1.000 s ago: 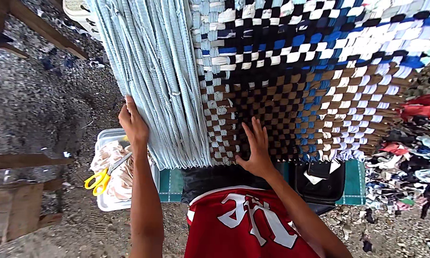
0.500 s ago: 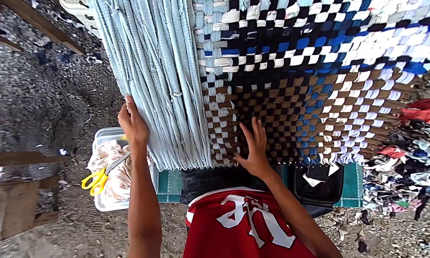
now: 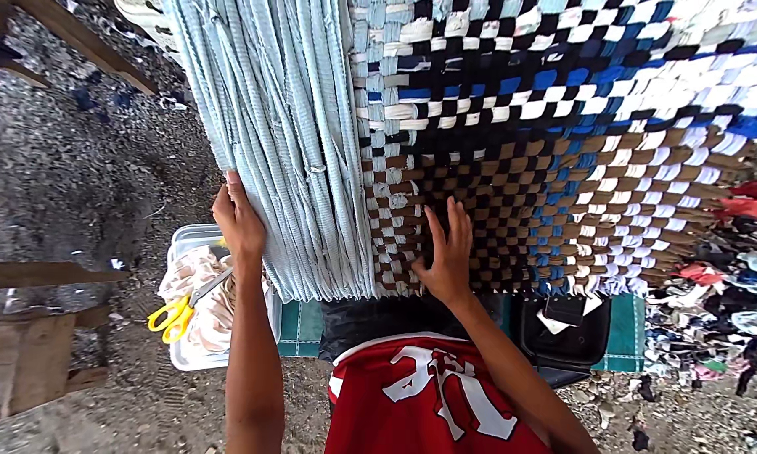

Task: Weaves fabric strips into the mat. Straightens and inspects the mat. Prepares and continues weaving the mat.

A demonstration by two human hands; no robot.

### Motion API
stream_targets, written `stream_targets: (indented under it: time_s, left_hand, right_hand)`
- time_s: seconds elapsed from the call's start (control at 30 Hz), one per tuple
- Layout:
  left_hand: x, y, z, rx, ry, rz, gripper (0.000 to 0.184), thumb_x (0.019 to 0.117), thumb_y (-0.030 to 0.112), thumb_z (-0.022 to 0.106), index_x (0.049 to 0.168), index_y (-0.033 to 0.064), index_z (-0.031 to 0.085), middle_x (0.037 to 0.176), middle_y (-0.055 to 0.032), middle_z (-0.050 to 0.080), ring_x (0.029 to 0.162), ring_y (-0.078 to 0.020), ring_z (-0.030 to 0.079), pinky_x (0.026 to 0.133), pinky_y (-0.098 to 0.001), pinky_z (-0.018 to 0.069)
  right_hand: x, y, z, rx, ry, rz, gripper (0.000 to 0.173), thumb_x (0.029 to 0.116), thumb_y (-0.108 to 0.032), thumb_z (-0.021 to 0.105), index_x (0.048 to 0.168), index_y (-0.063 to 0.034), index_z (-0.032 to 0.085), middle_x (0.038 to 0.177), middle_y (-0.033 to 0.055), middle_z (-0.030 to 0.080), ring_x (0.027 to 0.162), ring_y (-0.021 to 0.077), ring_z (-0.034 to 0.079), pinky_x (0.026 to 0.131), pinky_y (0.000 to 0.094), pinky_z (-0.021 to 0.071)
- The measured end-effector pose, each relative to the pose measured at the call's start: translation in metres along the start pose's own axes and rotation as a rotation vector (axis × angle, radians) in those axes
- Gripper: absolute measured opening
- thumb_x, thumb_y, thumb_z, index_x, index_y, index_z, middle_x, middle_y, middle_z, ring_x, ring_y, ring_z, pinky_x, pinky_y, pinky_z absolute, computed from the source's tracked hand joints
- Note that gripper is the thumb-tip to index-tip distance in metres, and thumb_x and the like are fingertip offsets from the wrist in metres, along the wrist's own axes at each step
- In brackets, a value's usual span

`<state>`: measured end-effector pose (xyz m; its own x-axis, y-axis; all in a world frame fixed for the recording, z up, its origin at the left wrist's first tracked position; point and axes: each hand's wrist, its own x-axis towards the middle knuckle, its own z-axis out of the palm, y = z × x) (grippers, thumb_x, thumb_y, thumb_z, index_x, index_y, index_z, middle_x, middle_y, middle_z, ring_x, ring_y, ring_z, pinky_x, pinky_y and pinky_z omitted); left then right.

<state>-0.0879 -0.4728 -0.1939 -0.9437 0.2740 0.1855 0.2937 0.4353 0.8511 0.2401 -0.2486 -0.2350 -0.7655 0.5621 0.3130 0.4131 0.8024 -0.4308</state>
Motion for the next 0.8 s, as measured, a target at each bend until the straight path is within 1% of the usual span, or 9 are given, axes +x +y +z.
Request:
stream_targets:
  time_s: [0.1, 0.23, 0.3, 0.4, 0.47, 0.57, 0.63, 0.73, 0.8]
  left_hand:
    - [-0.001, 0.001, 0.001, -0.002, -0.002, -0.004, 0.059, 0.1105, 0.053, 0.03, 0.099, 0.0084, 0.067, 0.078, -0.0025, 0.066, 0.072, -0.0097, 0.068, 0.071, -0.0367, 0.0598]
    - [-0.001, 0.002, 0.0, 0.016, 0.0, 0.013, 0.06, 0.1106, 0.054, 0.029, 0.1, 0.008, 0.067, 0.08, -0.0028, 0.067, 0.074, -0.0101, 0.069, 0.073, -0.0379, 0.0597]
    - [-0.001, 0.001, 0.0, 0.006, 0.001, 0.018, 0.059, 0.1108, 0.053, 0.03, 0.1, 0.0083, 0.067, 0.08, -0.0025, 0.067, 0.075, -0.0098, 0.069, 0.074, -0.0375, 0.0598]
    - [-0.003, 0.003, -0.002, -0.019, 0.0, 0.032, 0.057, 0.1114, 0.051, 0.03, 0.102, 0.0086, 0.067, 0.081, -0.002, 0.068, 0.075, -0.0092, 0.069, 0.074, -0.0369, 0.0605]
    - [-0.003, 0.005, -0.002, -0.021, -0.004, 0.031, 0.057, 0.1114, 0.051, 0.03, 0.102, 0.0087, 0.067, 0.082, -0.002, 0.068, 0.076, -0.0091, 0.069, 0.075, -0.0367, 0.0604]
    - [-0.002, 0.001, 0.002, -0.011, -0.005, 0.021, 0.058, 0.1111, 0.052, 0.03, 0.1, 0.0085, 0.067, 0.081, -0.0029, 0.068, 0.075, -0.0098, 0.069, 0.074, -0.0375, 0.0602]
    - [-0.001, -0.001, 0.003, -0.022, -0.007, 0.027, 0.058, 0.1113, 0.051, 0.03, 0.101, 0.0087, 0.067, 0.081, -0.0029, 0.068, 0.075, -0.0101, 0.07, 0.074, -0.0378, 0.0606]
    - [-0.009, -0.002, -0.001, -0.015, -0.014, 0.037, 0.059, 0.1104, 0.054, 0.028, 0.103, 0.0104, 0.067, 0.081, -0.0027, 0.068, 0.074, -0.0099, 0.069, 0.071, -0.0369, 0.0604]
    - [-0.024, -0.004, -0.007, 0.018, -0.024, 0.045, 0.062, 0.1084, 0.06, 0.023, 0.103, 0.0126, 0.063, 0.079, -0.0023, 0.064, 0.068, -0.0095, 0.065, 0.064, -0.0345, 0.0576]
  right_hand:
    - [-0.003, 0.006, -0.007, 0.08, 0.0, 0.025, 0.098, 0.0739, -0.032, 0.079, 0.161, -0.0223, 0.034, 0.172, 0.0086, 0.014, 0.159, 0.0332, 0.003, 0.127, 0.0617, 0.0135]
    - [0.002, -0.013, -0.008, 0.064, 0.028, 0.036, 0.111, 0.067, -0.055, 0.081, 0.162, -0.0223, 0.033, 0.172, 0.0132, 0.011, 0.159, 0.0369, 0.001, 0.126, 0.0653, 0.0076]
    - [0.008, -0.019, 0.001, -0.003, 0.048, 0.032, 0.114, 0.0655, -0.048, 0.084, 0.163, -0.0245, 0.03, 0.172, 0.0155, 0.009, 0.159, 0.0376, 0.001, 0.126, 0.0658, 0.0047]
    - [0.012, -0.018, 0.003, -0.032, -0.011, 0.052, 0.12, 0.0648, -0.04, 0.087, 0.165, -0.0267, 0.023, 0.173, 0.0145, 0.005, 0.159, 0.0362, -0.002, 0.126, 0.066, 0.0024]
    - [0.01, -0.011, -0.002, 0.008, -0.043, 0.048, 0.116, 0.0687, -0.036, 0.085, 0.166, -0.0251, 0.021, 0.173, 0.0113, 0.005, 0.16, 0.0324, -0.001, 0.127, 0.0639, 0.0028]
    - [0.005, -0.004, -0.003, 0.071, -0.036, 0.019, 0.109, 0.074, -0.033, 0.079, 0.166, -0.0212, 0.021, 0.173, 0.0115, 0.005, 0.16, 0.0307, -0.001, 0.128, 0.0626, -0.0001]
    - [0.004, -0.002, -0.003, 0.144, -0.021, 0.019, 0.107, 0.0744, -0.033, 0.077, 0.165, -0.0207, 0.022, 0.174, 0.0101, 0.006, 0.16, 0.0298, -0.002, 0.128, 0.0627, -0.0007]
    - [0.008, -0.01, -0.005, 0.191, 0.082, 0.067, 0.107, 0.0729, -0.049, 0.079, 0.163, -0.0163, 0.03, 0.171, 0.0101, 0.017, 0.159, 0.0325, 0.006, 0.127, 0.063, 0.0077]
    - [0.016, -0.021, -0.002, 0.114, 0.148, 0.099, 0.113, 0.0698, -0.062, 0.079, 0.161, -0.0153, 0.032, 0.17, 0.0131, 0.019, 0.159, 0.0362, 0.007, 0.126, 0.0645, 0.0067]
